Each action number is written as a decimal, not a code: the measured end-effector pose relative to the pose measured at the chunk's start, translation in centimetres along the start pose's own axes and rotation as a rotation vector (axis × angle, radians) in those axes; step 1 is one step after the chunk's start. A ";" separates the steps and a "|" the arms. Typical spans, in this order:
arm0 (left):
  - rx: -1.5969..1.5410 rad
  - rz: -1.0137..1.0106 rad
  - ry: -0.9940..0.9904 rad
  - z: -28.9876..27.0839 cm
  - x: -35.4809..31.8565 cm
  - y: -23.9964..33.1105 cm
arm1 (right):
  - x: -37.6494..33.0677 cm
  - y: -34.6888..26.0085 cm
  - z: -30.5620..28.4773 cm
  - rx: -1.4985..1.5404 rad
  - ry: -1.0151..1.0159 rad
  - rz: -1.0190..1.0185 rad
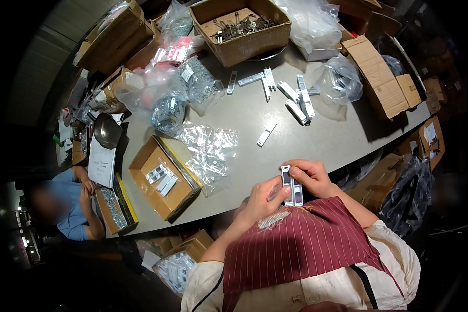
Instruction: The person picks small white plastic components from a table, places them into clear plastic bags, and then puts the filled bags into a cardboard box. Another person is visible in the background working at the same table.
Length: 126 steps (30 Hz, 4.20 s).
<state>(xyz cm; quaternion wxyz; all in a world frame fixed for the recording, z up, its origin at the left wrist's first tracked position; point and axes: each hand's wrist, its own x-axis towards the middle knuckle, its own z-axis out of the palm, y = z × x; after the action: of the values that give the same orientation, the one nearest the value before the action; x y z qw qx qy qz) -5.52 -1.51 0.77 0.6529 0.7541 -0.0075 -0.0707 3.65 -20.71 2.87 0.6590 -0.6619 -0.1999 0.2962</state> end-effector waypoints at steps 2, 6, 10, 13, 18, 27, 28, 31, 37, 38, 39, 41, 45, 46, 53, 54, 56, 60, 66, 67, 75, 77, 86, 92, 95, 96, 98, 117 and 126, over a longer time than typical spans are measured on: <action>-0.044 0.002 0.006 0.1 0.1 0.3 | 0.3 -0.5 0.1 -0.155 0.009 -0.082; -0.132 -0.043 -0.070 0.0 -0.2 -0.7 | 0.0 -0.2 -0.1 -0.295 -0.003 -0.259; -0.487 -0.200 -0.143 0.2 -1.2 -0.9 | -0.7 0.0 -0.5 -0.375 -0.072 -0.294; -0.476 -0.236 -0.158 0.0 -0.6 -0.5 | -0.1 -0.4 -1.0 -0.437 -0.111 -0.352; -0.239 -0.160 -0.234 -1.0 -0.8 0.4 | -0.4 -0.4 -0.9 -0.508 -0.098 -0.528; -0.386 -0.068 -0.137 -2.2 1.2 2.4 | 0.3 -1.0 -3.0 -0.248 0.025 -0.112; -0.351 -0.219 -0.161 -3.2 1.9 3.9 | 1.1 -2.0 -3.4 -0.125 0.015 0.001; -0.072 -0.091 -0.096 -6.1 3.4 4.2 | 3.3 -4.4 -3.9 0.088 0.058 0.076; 0.266 -0.264 -0.084 -12.1 4.3 7.2 | 5.9 -7.2 -3.3 0.141 0.092 -0.141; 0.100 -0.197 -0.040 -12.0 4.5 8.2 | 6.1 -7.7 -3.3 0.145 0.078 -0.161; -0.005 -0.222 -0.058 -12.1 4.6 8.6 | 6.4 -8.2 -3.3 0.169 0.075 -0.193; -0.211 -0.273 -0.101 -12.3 4.9 9.0 | 6.9 -9.0 -3.0 0.216 0.074 -0.258; -0.275 -0.265 -0.094 -9.2 4.8 8.7 | 7.7 -10.0 -1.1 0.262 0.090 -0.405; -0.344 -0.272 -0.095 -8.5 5.0 8.4 | 7.8 -10.0 -0.9 0.267 0.068 -0.430; -0.433 -0.202 -0.183 -7.0 5.8 8.6 | 7.9 -9.5 -1.4 -0.312 0.004 -0.589; -0.431 -0.200 -0.215 -7.1 5.9 8.0 | 7.9 -9.8 -1.5 -0.349 -0.001 -0.541; -0.476 -0.200 -0.241 -7.0 5.8 7.6 | 8.3 -9.8 -1.4 -0.352 0.007 -0.507; -0.721 -0.248 -0.214 -6.2 5.9 7.7 | 9.7 -8.6 -1.1 -0.236 -0.035 -0.461; -0.848 -0.264 -0.181 -7.2 5.7 8.0 | 9.8 -9.2 -1.2 -0.561 -0.239 -0.726; -0.845 -0.267 -0.188 -7.5 5.6 8.2 | 9.7 -9.2 -1.0 -0.542 -0.238 -0.744; -0.522 -0.166 -0.166 -8.3 4.7 8.7 | 9.2 -10.0 0.1 -0.547 -0.243 -0.806; -0.362 -0.123 -0.113 -9.0 4.2 7.4 | 8.7 -9.6 0.3 -0.448 -0.192 -0.625; -0.381 0.168 0.619 -6.6 0.3 6.4 | 7.9 -8.4 3.6 -0.439 -0.019 -0.567; 0.190 0.298 0.860 -7.5 -2.0 4.5 | 8.4 -6.3 6.7 -0.468 -0.076 -0.619; 0.484 0.390 0.874 -7.9 -3.4 5.0 | 9.1 -6.2 9.1 -0.567 -0.187 -0.696; 0.505 0.411 0.905 -8.3 -3.6 5.3 | 9.4 -5.6 9.6 -0.590 -0.233 -0.737; 0.498 0.381 0.902 -9.1 -4.6 4.7 | 9.8 -5.1 10.9 -0.602 -0.229 -0.804; 0.630 -0.098 1.262 -22.2 -13.4 -1.9 | 20.3 5.7 11.1 -0.970 -0.107 -0.408; 0.513 -0.094 1.055 -19.7 -7.4 -2.7 | 21.1 8.8 7.8 -0.931 -0.033 -0.471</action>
<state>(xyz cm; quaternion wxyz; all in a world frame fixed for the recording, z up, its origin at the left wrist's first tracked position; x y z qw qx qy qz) -10.81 19.09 1.51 0.3611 0.8207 0.3350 0.2895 13.18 -1.45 -8.20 0.3404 -0.8171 -0.4642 0.0301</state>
